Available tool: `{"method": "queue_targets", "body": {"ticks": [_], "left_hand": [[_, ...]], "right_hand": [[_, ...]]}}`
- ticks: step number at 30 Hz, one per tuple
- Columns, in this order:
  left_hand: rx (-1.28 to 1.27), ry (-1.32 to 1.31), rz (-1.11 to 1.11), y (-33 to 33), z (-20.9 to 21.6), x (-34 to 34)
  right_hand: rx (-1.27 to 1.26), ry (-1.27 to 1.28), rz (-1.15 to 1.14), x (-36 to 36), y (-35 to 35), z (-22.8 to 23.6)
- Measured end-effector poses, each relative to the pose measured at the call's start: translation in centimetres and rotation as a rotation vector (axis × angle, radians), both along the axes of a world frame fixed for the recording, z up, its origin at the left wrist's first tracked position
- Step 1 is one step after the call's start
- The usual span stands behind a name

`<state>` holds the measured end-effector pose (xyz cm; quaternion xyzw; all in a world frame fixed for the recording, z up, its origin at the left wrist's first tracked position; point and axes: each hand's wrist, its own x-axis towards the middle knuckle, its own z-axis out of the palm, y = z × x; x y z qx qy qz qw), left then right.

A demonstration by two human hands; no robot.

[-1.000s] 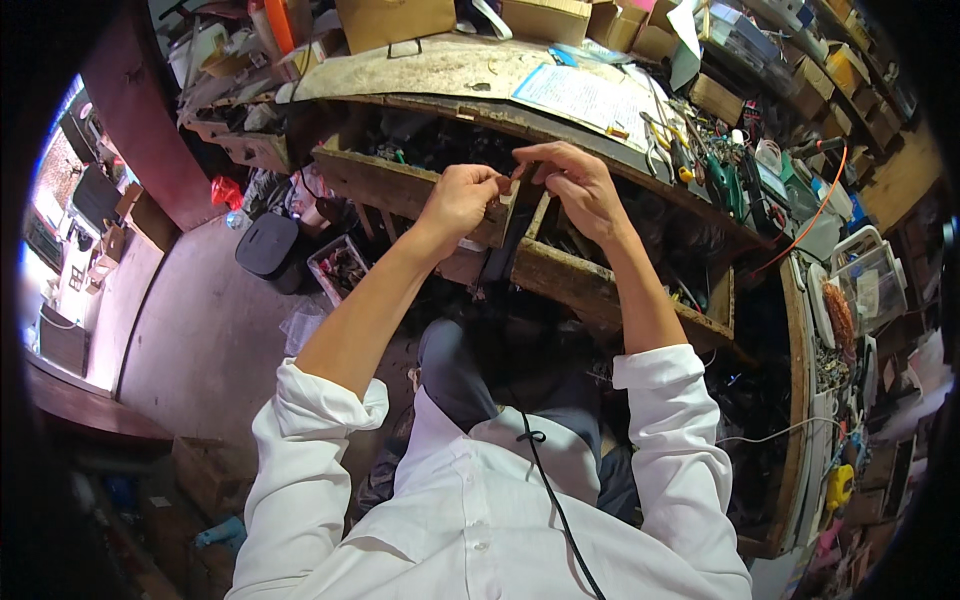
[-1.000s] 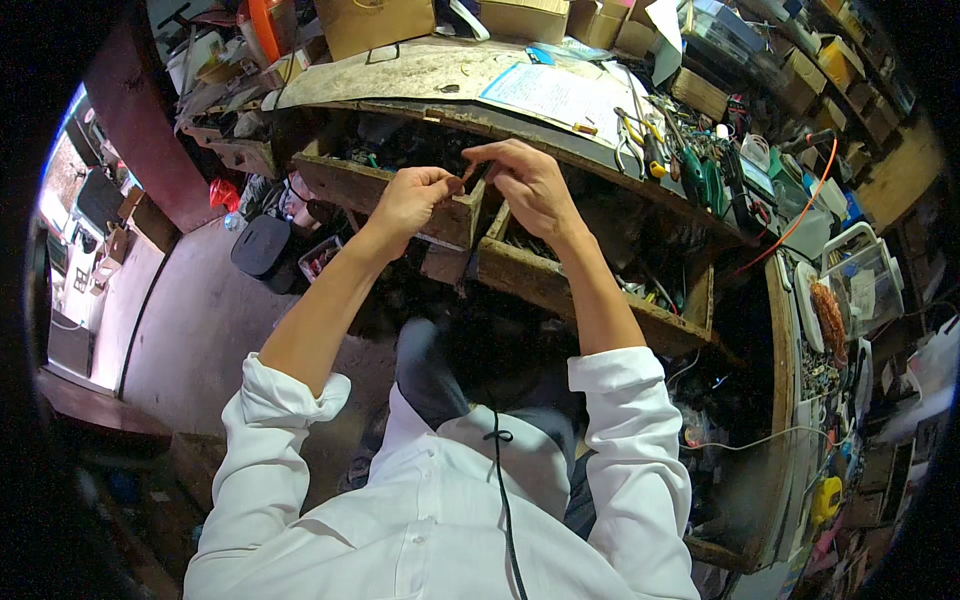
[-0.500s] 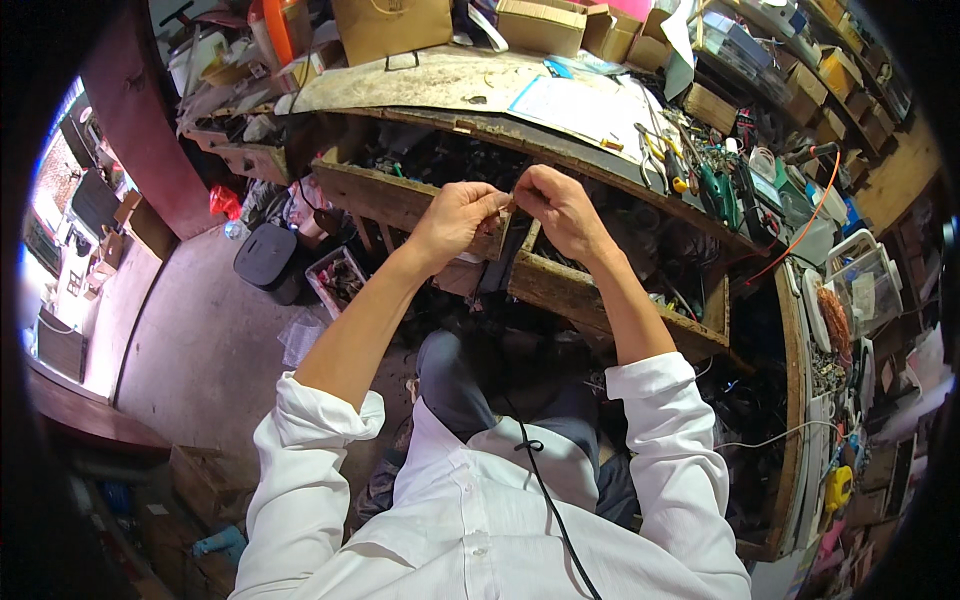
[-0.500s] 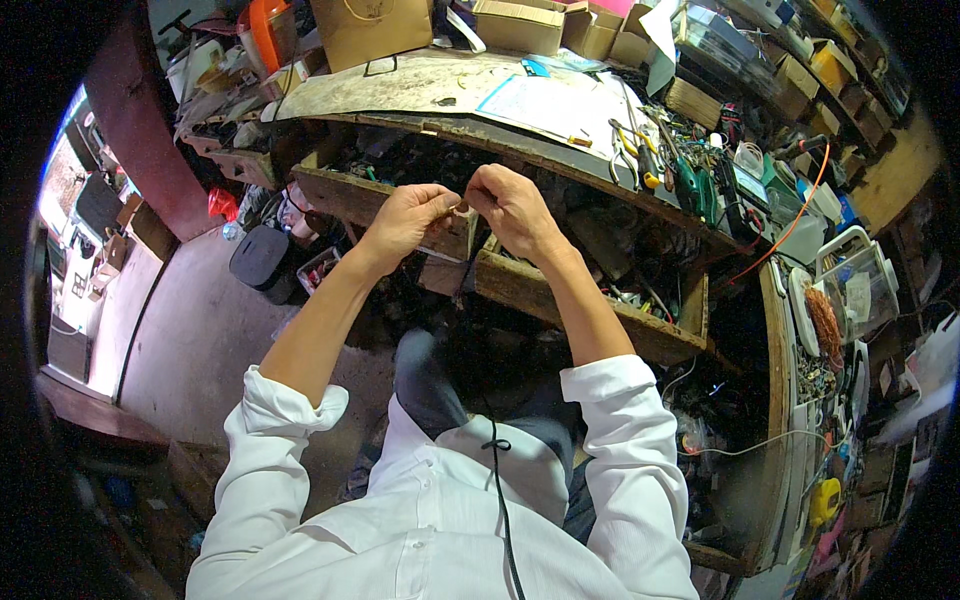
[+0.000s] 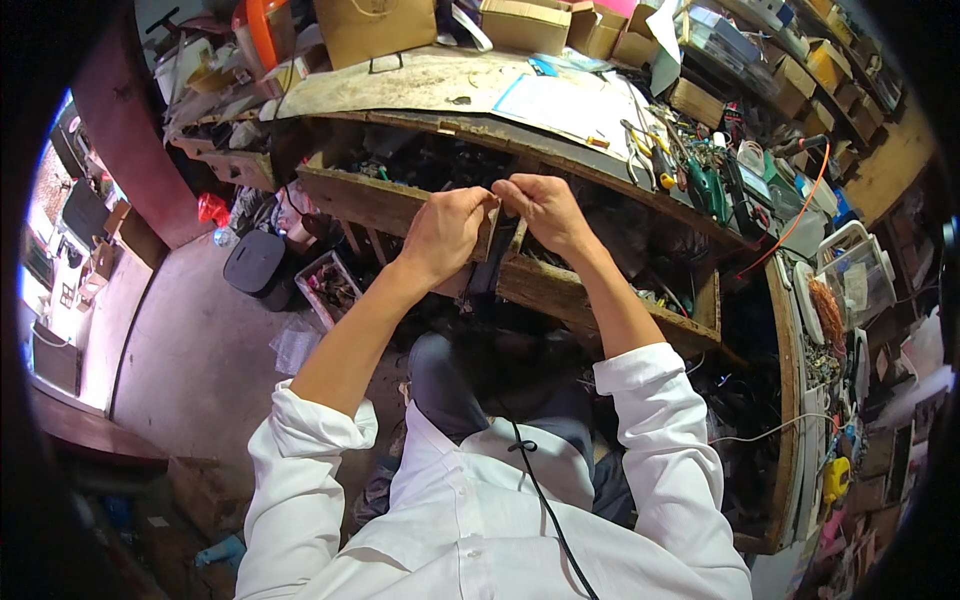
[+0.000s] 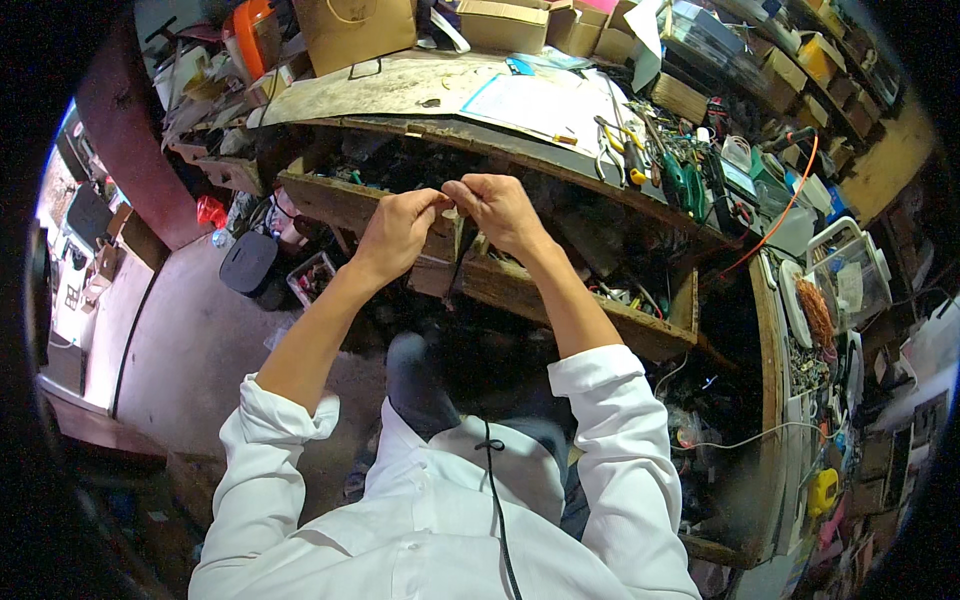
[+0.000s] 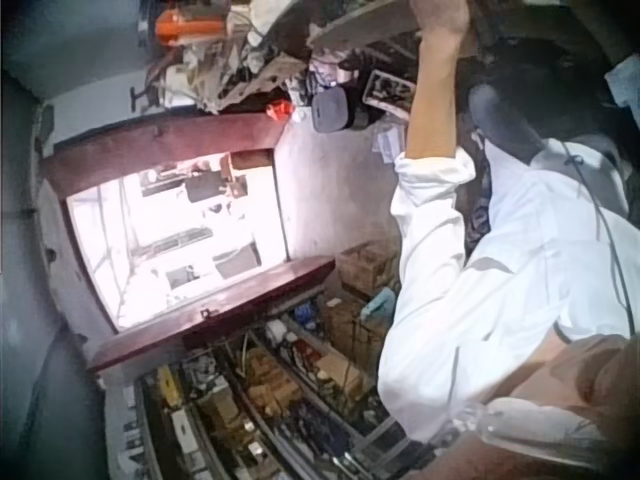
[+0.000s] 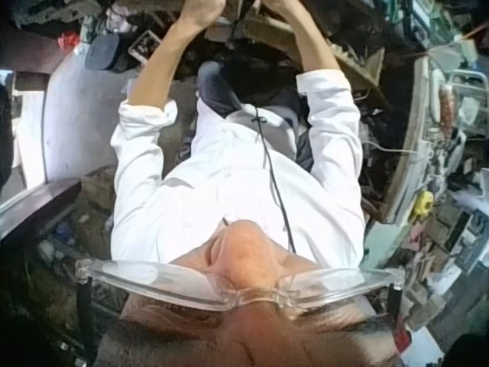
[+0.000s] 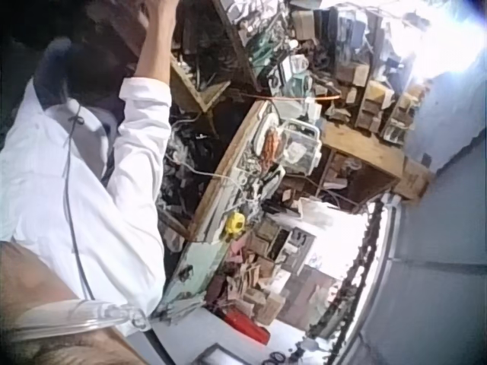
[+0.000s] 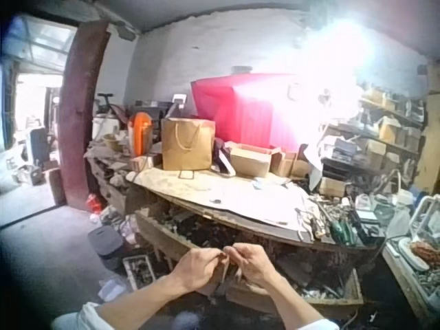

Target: The person sits in a cluttered workshop and repeatedly picks up small metallic components from a drawer, then joins or aligns them by hand. The person handles the parts one at a time, rotating and fitting them together without using visible tools.

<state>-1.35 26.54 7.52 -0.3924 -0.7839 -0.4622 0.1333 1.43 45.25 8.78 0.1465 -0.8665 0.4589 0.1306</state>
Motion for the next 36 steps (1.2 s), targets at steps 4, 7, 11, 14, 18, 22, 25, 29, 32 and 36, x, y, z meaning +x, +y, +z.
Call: {"method": "queue_targets", "body": {"ticks": [4, 7, 11, 14, 18, 22, 25, 29, 32, 36], "left_hand": [[-0.023, -0.254, -0.02, 0.1, 0.6, -0.1], [-0.022, -0.299, -0.021, -0.7, 0.0, -0.7], [-0.069, -0.286, -0.071, -0.2, 0.3, -0.9], [-0.05, -0.222, -0.057, -0.2, 0.7, -0.3], [0.17, -0.313, -0.033, -0.1, 0.0, -0.2], [0.298, -0.83, -0.207, -0.3, 0.2, -1.1], [0.218, -0.676, -0.301, 0.2, -0.2, -1.0], [0.012, -0.369, -0.148, 0.9, 1.0, 0.2], [0.056, 0.261, -0.014, 1.4, -0.3, -0.8], [-0.049, -0.316, -0.11, 1.0, 2.0, 0.1]], "right_hand": [[-0.246, 0.065, -0.001, 0.8, 1.1, 0.3], [-0.083, 0.231, 0.058, 1.0, 0.5, 1.2], [0.191, 0.293, 0.06, 1.3, 0.3, 1.1], [0.153, 0.245, 0.023, 1.2, 0.5, 1.0], [0.192, 0.218, -0.019, 0.8, 0.5, 0.3], [0.235, 0.177, -0.019, 0.8, 0.4, 0.4], [0.241, 0.159, 0.009, 0.5, 0.6, -0.2], [0.259, 0.131, -0.002, -0.1, 0.8, -0.5], [0.156, 0.101, 0.019, -0.8, 1.0, -1.4], [0.21, 0.058, -0.002, -0.9, 2.5, -0.9]]}}
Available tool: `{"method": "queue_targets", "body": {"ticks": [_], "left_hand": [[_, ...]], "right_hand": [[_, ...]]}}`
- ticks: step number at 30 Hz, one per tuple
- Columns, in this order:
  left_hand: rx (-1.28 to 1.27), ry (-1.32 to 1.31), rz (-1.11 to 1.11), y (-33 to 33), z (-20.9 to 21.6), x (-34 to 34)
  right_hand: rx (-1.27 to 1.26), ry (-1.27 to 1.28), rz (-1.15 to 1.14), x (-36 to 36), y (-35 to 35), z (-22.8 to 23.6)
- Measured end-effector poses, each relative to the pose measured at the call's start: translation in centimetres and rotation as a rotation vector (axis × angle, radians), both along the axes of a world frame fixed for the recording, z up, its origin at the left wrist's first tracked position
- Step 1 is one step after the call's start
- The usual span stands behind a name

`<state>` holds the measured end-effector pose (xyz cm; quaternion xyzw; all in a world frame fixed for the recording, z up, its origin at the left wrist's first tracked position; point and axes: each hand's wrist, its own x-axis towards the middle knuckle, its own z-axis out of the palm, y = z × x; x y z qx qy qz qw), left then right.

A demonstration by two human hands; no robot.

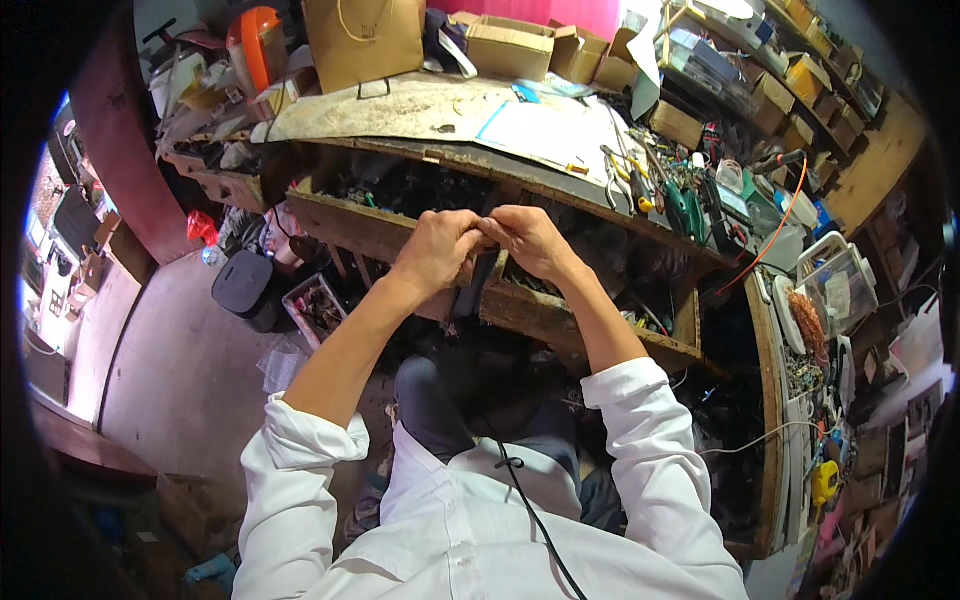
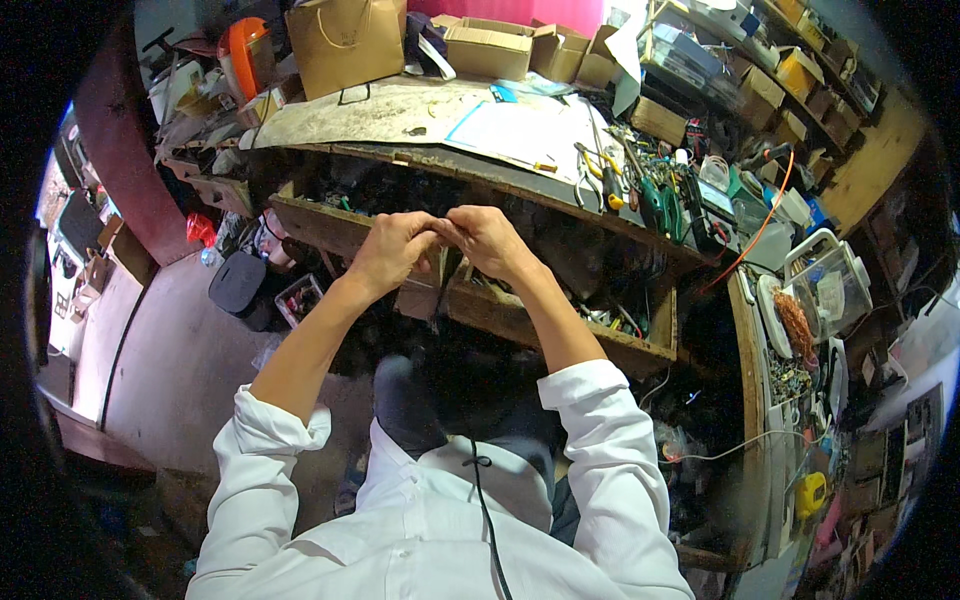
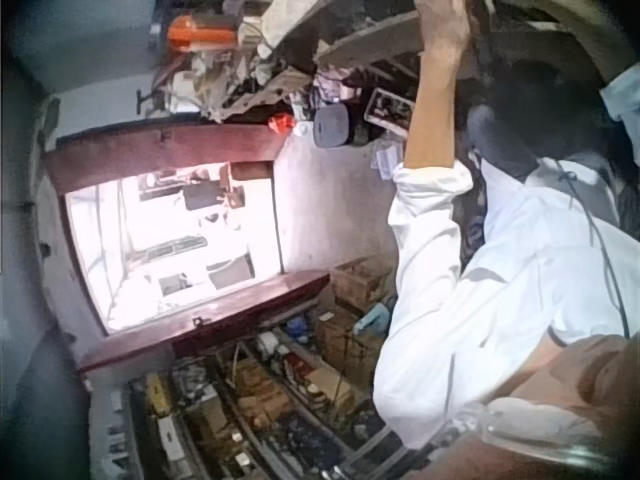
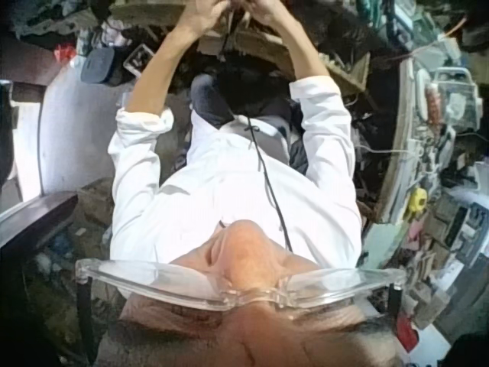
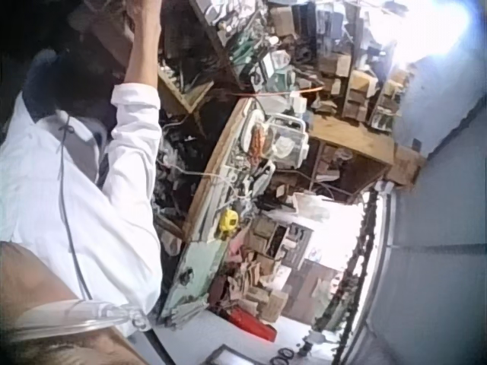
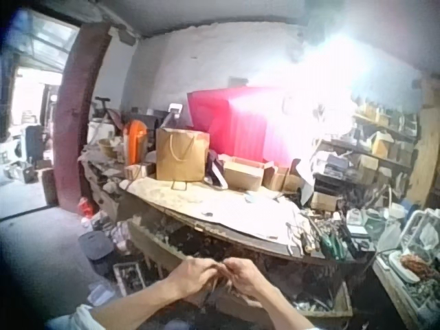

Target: The person sits in a cluttered workshop and repeatedly picks up small metallic components from a drawer, then joins or aligns them by hand. The person handles the parts one at a time, rotating and fitting them together without using visible tools.

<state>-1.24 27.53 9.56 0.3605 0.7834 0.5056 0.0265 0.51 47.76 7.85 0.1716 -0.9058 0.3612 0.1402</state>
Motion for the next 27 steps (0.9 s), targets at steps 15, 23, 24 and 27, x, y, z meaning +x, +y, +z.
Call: {"method": "queue_targets", "body": {"ticks": [15, 23, 24, 27], "left_hand": [[0.308, -0.291, 0.059, -1.4, -1.9, -0.5], [0.93, -0.546, -0.121, -3.6, 0.3, 0.5], [0.993, -0.56, -0.149, -4.1, 1.0, 0.8], [1.114, -0.622, -0.325, -6.0, 1.5, 0.8]], "right_hand": [[0.614, 0.217, -0.593, -3.2, 10.6, 3.7], [0.239, 0.294, -0.432, 0.6, 5.2, 4.5], [0.202, 0.286, -0.376, 1.5, 4.5, 4.2], [0.124, 0.137, -0.246, 5.2, 0.9, 3.0]]}}
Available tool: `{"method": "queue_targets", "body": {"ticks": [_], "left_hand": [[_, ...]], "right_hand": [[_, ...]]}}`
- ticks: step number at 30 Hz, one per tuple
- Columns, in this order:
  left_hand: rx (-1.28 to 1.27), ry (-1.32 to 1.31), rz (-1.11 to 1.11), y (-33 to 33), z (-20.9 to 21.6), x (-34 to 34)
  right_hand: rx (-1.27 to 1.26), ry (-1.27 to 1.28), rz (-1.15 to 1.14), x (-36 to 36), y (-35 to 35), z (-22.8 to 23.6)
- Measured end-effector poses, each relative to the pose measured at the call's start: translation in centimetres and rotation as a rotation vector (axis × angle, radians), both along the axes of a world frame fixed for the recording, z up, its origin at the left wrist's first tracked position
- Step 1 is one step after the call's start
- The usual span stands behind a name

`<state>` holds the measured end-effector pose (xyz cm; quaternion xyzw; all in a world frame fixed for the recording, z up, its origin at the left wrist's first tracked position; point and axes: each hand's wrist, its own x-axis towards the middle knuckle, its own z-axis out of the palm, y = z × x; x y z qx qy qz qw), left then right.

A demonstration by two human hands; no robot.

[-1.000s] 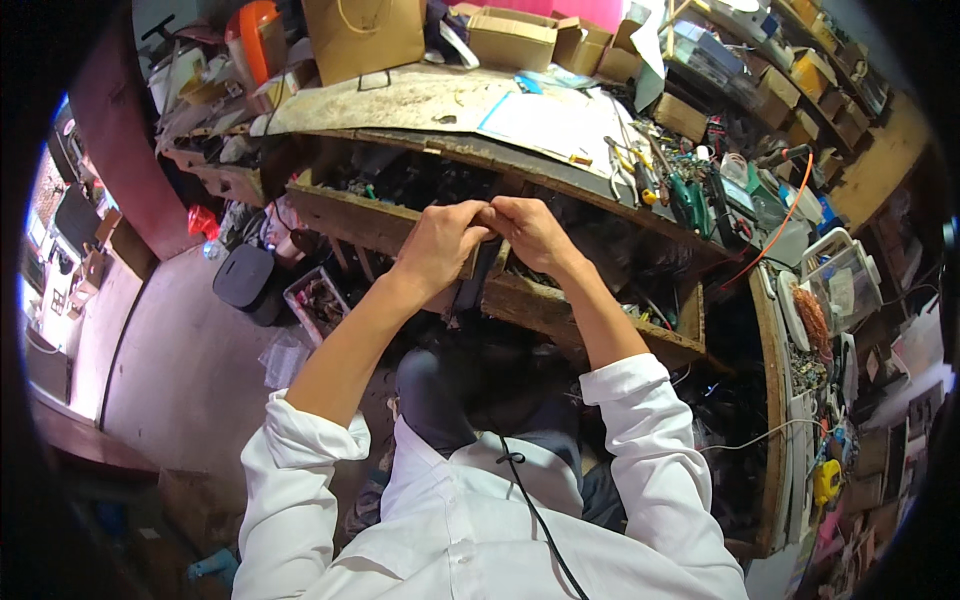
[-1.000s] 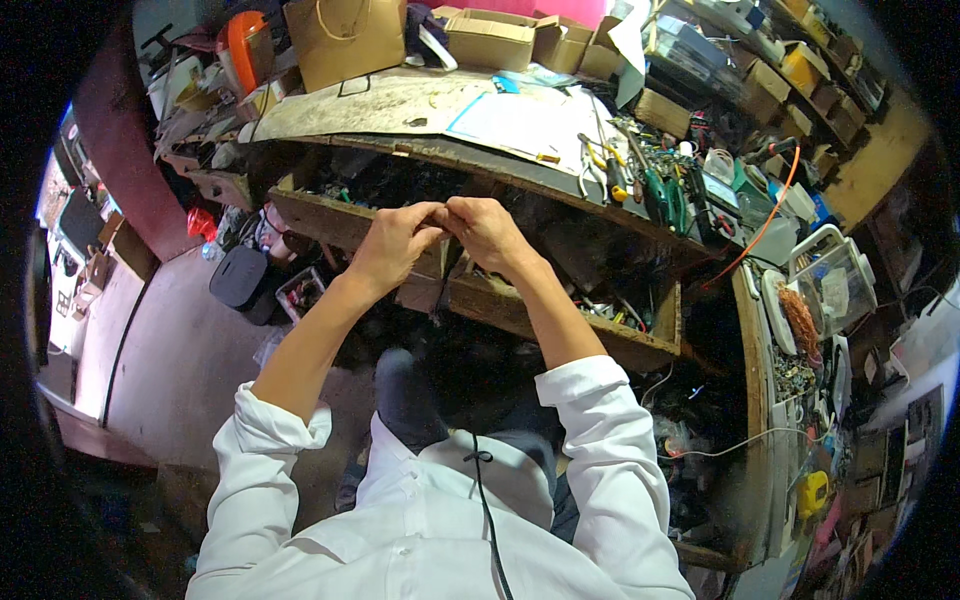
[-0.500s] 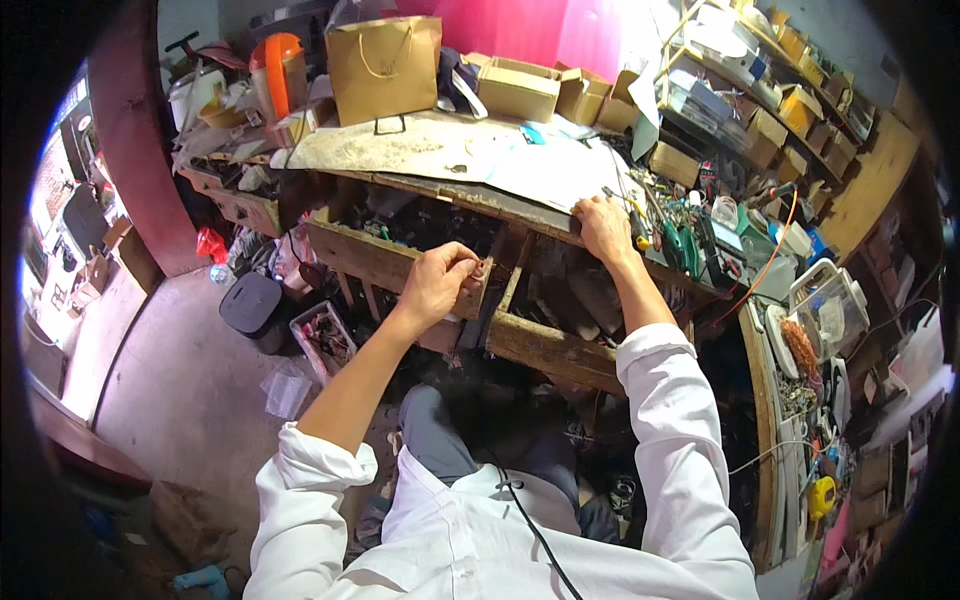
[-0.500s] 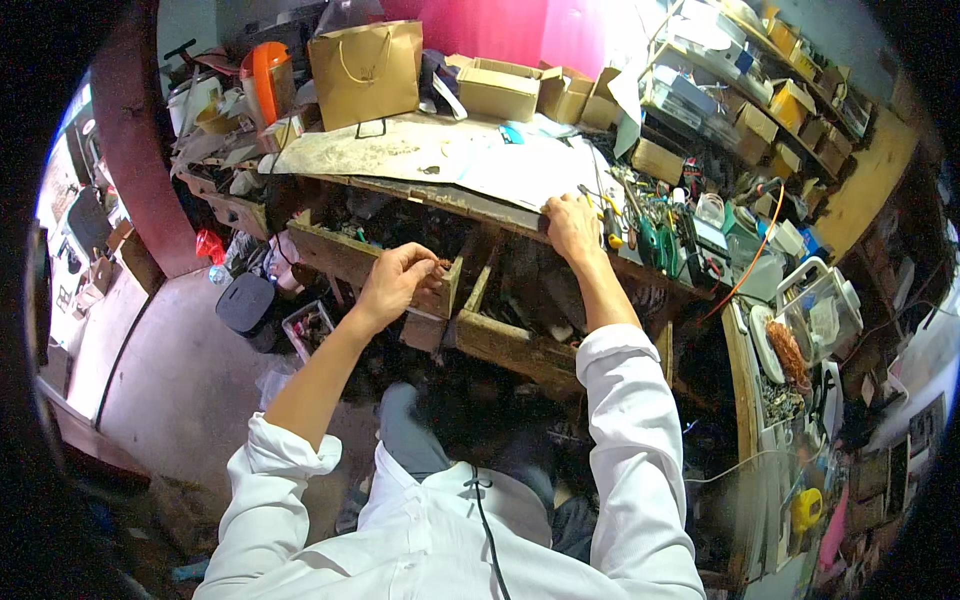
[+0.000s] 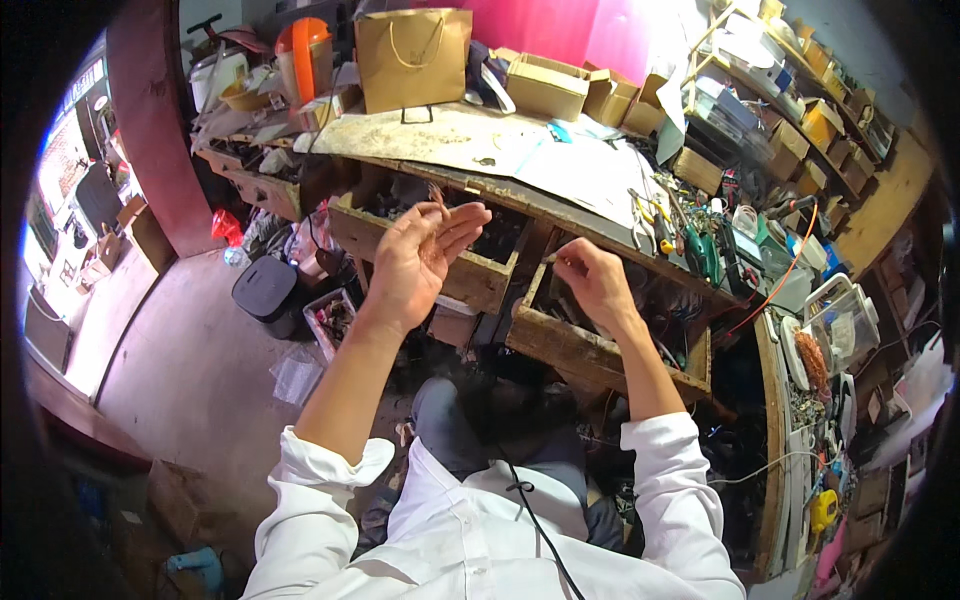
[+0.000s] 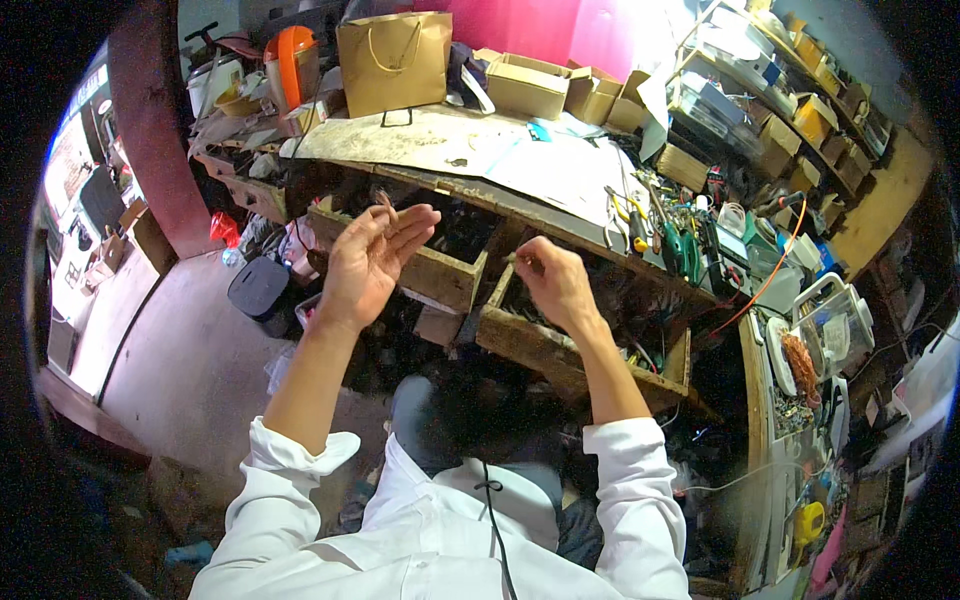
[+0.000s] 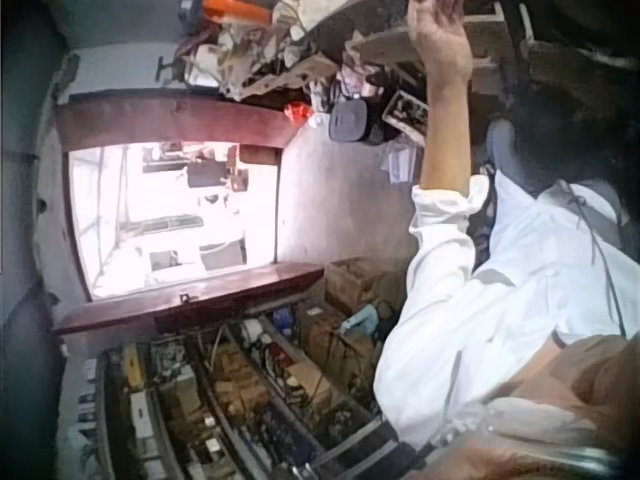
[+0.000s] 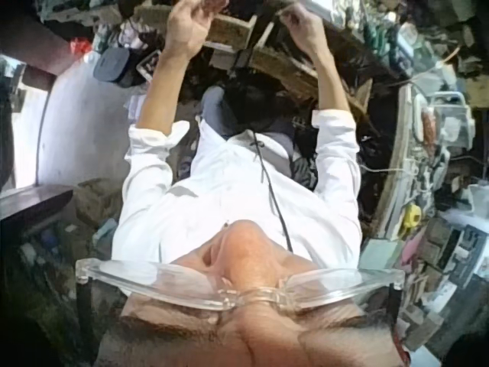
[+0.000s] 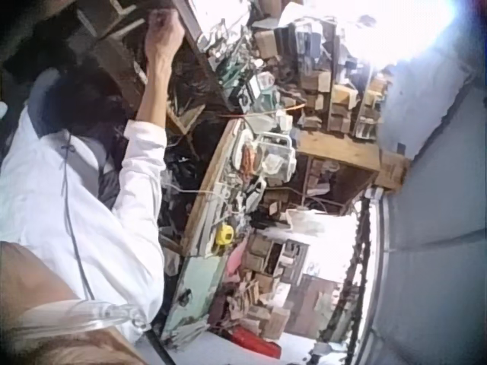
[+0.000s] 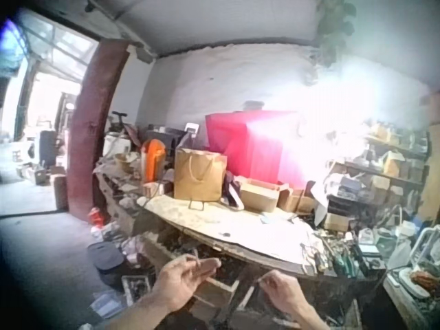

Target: The person sits in a cluttered workshop and repeatedly picks up small metallic components from a drawer, then joins or aligns them by hand. The person handles the parts one at a time, rotating and fitting them together without using visible tools.

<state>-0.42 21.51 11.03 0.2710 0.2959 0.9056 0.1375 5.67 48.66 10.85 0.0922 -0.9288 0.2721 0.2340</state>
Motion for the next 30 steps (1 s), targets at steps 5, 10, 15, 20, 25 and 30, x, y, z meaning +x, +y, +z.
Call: {"method": "queue_targets", "body": {"ticks": [5, 10, 15, 20, 25, 30], "left_hand": [[-0.077, -0.127, -0.037, -2.7, 0.4, 1.8], [-0.304, -0.34, -0.139, -4.2, -2.7, 3.7], [-0.463, -0.265, -0.293, -4.2, -4.3, 7.8], [-0.652, -0.144, -0.281, -4.6, -6.2, 10.4], [-0.579, -0.157, -0.229, -5.9, -6.0, 11.6], [-0.4, -0.178, -0.087, -7.0, -7.1, 11.2]], "right_hand": [[-0.425, -0.149, 0.219, 3.3, -3.8, -2.9], [-0.806, -0.197, 0.352, 5.7, -7.8, -4.3], [-0.698, -0.174, 0.313, 8.0, -11.0, -3.7], [-0.635, -0.124, 0.283, 10.3, -13.5, -4.0], [-0.825, -0.192, 0.204, 11.5, -13.8, -4.2], [-1.052, -0.162, 0.247, 11.7, -13.5, -5.5]]}}
